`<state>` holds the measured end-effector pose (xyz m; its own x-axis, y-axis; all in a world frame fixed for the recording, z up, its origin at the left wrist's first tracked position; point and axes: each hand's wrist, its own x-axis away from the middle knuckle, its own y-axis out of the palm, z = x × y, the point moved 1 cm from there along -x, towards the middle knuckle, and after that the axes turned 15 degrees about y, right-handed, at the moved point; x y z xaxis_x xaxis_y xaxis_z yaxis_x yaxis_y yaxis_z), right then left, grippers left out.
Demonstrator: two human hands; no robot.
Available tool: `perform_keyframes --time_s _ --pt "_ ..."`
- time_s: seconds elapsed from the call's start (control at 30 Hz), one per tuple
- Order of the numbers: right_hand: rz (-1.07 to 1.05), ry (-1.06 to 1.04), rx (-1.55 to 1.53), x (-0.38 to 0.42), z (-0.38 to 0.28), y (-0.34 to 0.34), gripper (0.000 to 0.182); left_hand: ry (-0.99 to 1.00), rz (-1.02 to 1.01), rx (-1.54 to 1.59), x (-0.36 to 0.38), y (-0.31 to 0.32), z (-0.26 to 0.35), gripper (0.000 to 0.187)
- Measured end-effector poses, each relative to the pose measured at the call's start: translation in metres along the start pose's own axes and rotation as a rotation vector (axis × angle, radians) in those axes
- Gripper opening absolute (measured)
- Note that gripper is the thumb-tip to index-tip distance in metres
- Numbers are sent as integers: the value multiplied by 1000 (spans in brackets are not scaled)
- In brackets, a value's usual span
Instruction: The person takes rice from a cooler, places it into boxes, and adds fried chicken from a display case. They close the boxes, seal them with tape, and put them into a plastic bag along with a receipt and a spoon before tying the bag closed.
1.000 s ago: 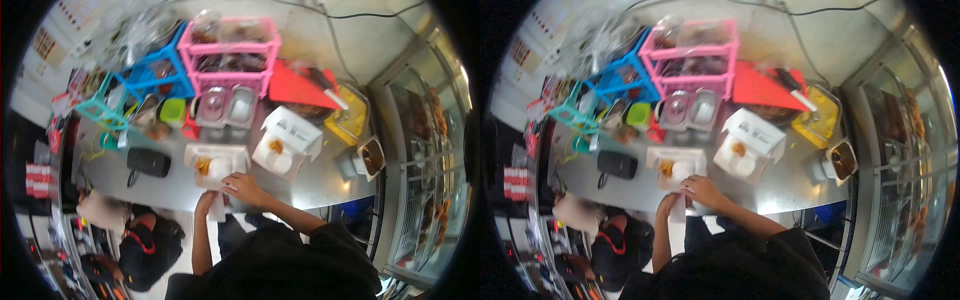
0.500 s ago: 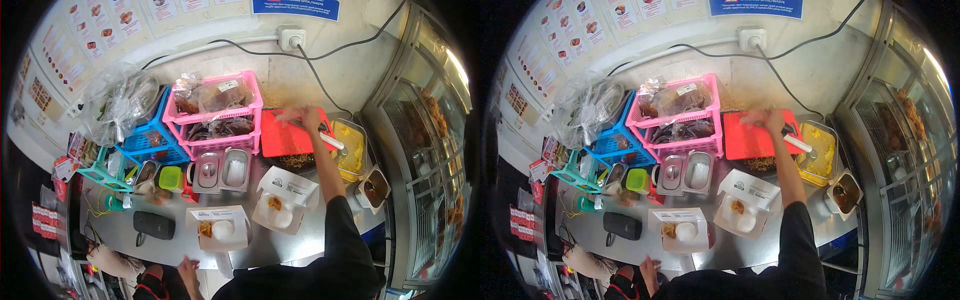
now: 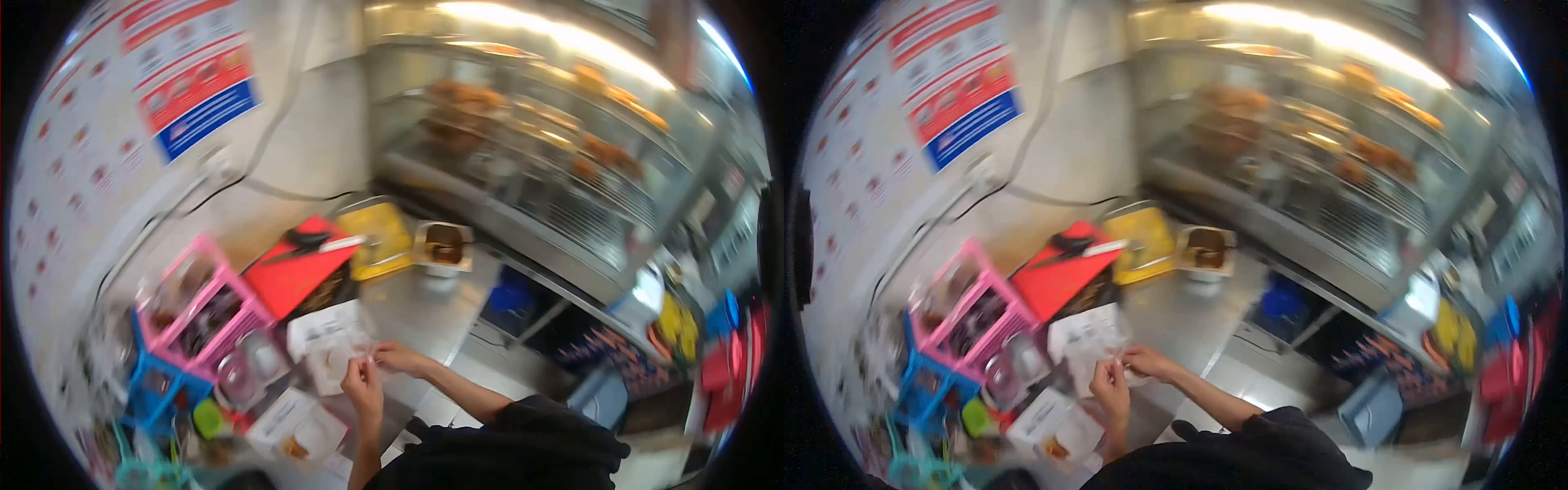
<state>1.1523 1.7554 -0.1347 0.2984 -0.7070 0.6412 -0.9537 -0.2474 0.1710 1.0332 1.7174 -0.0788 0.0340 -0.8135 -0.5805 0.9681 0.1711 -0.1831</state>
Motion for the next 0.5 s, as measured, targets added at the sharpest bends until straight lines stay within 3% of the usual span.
perform_keyframes --time_s 0.03,0.1,0.13,0.2,0.23,0.3,0.33,0.37,0.43,0.5 --pt "83 -24 -56 12 16 -3 30 32 -114 46 20 11 7 18" --pt "-169 -341 -488 32 36 -12 37 85 -184 83 41 32 26 17" --pt "-129 -368 -506 43 41 -19 37 109 -180 59 45 38 31 16" --pt "45 -305 -837 69 67 -32 47 52 -209 83 51 53 38 14" --pt "32 -340 -845 90 76 -41 60 106 -417 87 56 62 43 14" --pt "143 -341 -842 134 76 -44 66 144 -804 191 78 77 63 16" --pt "230 -343 -816 154 72 -49 73 337 -843 382 93 87 81 13" --pt "243 -356 -833 168 76 -60 73 400 -1035 340 114 95 91 11" --pt "267 -428 -1038 195 87 -88 81 413 -1057 409 129 108 111 13" --pt "874 -586 -821 225 95 -156 84 445 -1068 478 124 126 123 15"
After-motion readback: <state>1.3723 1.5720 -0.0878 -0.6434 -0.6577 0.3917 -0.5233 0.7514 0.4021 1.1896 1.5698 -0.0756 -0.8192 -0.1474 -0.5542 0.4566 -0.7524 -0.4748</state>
